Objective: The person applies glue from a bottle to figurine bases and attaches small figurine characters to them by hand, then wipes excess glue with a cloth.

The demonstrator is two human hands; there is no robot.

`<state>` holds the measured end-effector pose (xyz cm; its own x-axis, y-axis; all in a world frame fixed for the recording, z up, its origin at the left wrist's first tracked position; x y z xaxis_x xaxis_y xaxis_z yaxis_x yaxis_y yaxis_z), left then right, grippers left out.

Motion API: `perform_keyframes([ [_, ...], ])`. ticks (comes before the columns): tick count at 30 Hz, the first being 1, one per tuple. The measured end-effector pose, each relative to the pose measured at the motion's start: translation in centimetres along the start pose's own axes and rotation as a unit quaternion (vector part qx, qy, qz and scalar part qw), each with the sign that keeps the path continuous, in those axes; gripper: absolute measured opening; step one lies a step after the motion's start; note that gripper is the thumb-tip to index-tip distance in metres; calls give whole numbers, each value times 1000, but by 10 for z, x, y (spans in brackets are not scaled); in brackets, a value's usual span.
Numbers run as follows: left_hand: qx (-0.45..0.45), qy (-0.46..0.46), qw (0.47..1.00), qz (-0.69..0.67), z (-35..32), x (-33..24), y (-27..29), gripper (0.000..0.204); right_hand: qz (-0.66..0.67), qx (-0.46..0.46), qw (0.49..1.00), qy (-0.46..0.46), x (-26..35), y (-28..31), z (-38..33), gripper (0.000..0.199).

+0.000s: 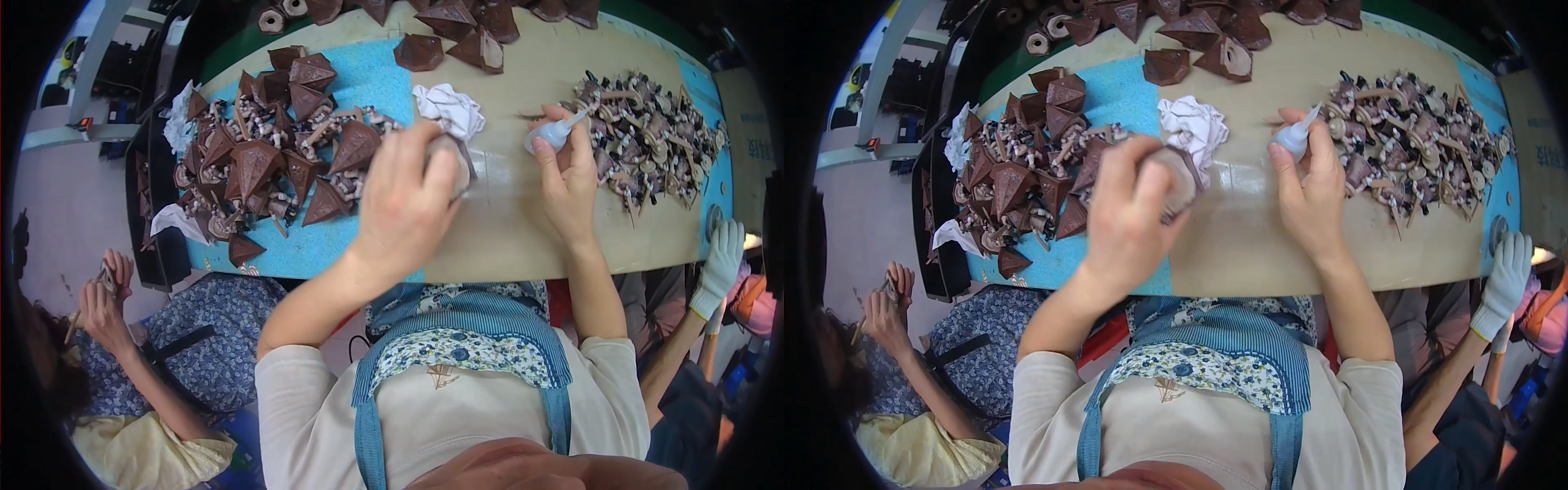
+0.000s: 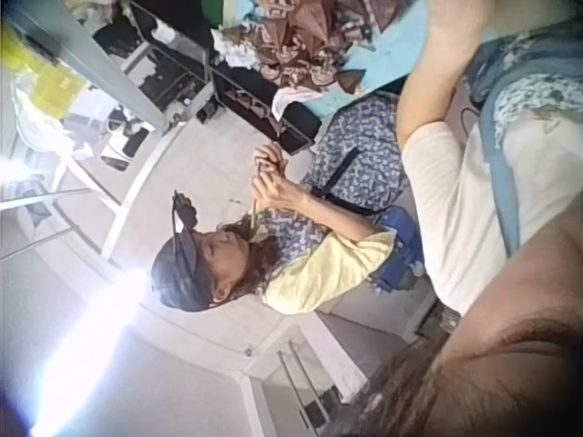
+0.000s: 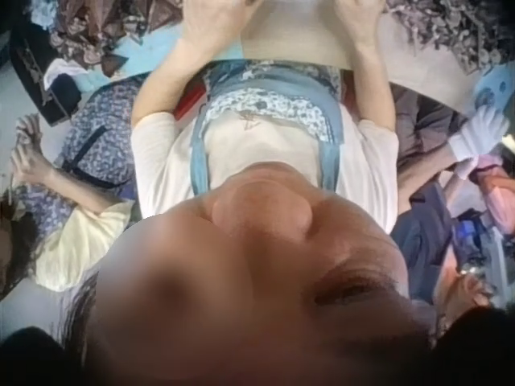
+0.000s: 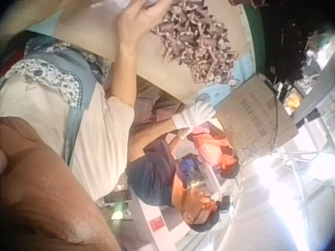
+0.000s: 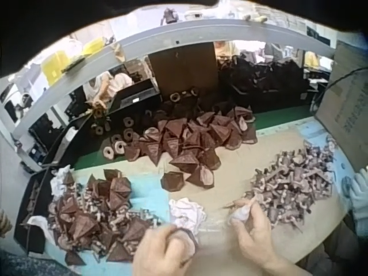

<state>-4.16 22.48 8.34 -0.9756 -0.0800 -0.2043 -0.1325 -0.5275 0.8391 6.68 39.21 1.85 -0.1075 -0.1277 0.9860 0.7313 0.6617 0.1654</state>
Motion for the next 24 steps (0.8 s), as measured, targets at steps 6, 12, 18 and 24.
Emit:
perform_keyframes([
  [6, 40, 42, 987, -152, -48, -33, -23, 60, 54, 56, 997, -19, 13, 12, -21, 42],
  [12, 12, 118, 974, -191, -58, -19, -42, 56, 134, 51, 988, -51, 16, 17, -41, 40],
  [18, -26, 279, 872, -400, -67, -26, -38, 55, 67, 86, 991, -80, 37, 36, -58, 39],
  [24, -88, 283, 732, -614, -58, -35, -32, 79, -106, 134, 980, 106, 74, 44, -62, 33],
])
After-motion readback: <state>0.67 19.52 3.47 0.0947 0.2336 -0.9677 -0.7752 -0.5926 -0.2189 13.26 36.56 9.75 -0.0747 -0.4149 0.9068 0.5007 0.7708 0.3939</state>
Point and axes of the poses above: each hand's wrist, its own z-axis towards the middle knuckle, its own y-axis out of the back of the hand, x = y × z, the point moved 2 cm from there along z, towards the middle knuckle, and after that the axes turned 11 degrees about -y, right-handed, at the moved point
